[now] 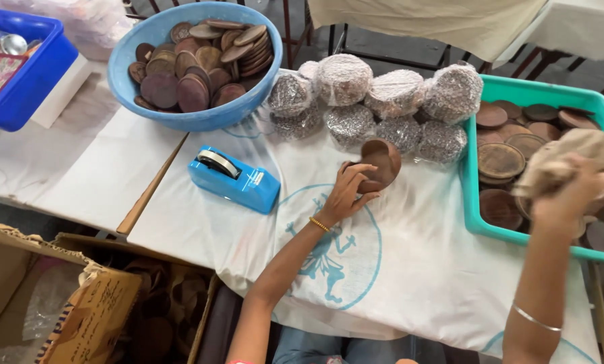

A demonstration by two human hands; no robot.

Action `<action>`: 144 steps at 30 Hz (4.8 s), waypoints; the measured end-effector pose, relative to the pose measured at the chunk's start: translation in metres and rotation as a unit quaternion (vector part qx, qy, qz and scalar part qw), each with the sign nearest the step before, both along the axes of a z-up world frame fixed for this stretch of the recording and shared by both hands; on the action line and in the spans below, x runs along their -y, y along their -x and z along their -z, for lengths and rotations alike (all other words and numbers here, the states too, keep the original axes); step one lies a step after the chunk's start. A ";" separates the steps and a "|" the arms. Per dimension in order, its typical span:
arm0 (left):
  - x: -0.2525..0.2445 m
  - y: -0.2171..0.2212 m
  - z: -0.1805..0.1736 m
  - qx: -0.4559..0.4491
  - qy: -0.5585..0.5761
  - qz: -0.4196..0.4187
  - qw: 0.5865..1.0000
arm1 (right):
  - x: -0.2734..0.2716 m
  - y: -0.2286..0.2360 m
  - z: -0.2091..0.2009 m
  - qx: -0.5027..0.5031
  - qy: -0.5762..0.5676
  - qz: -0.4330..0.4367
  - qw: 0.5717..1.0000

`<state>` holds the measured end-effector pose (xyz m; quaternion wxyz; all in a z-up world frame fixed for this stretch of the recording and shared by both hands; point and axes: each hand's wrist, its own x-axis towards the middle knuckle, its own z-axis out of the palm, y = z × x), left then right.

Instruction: The person wraps round wooden crafts in bubble wrap and secures them with tape. They then wipe the surface of other wooden crafts with a cloth and place them into a blue bowl.

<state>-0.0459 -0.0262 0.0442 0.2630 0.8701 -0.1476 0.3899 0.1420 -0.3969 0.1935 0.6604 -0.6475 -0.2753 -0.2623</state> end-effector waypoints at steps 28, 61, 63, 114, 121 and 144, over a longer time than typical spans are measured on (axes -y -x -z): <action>-0.015 -0.059 0.100 -0.027 0.654 0.080 0.752 | -0.240 0.048 0.205 -0.466 -0.134 -0.280 0.829; -0.002 -0.064 0.099 -0.168 0.791 0.151 0.568 | -0.231 0.063 0.163 -0.021 0.370 -0.008 0.929; -0.002 -0.062 0.094 -0.166 0.794 0.149 0.566 | -0.233 0.078 0.159 -0.006 0.384 0.005 0.923; -0.004 -0.054 0.074 -0.205 0.817 0.149 0.517 | -0.240 0.133 0.158 0.142 0.377 0.043 0.914; 0.010 -0.048 0.077 -0.175 0.746 0.276 0.580 | -0.239 0.133 0.141 0.272 0.414 -0.003 0.869; 0.016 -0.037 0.065 -0.127 0.546 0.197 0.804 | -0.210 0.093 0.106 0.226 0.290 -0.029 0.929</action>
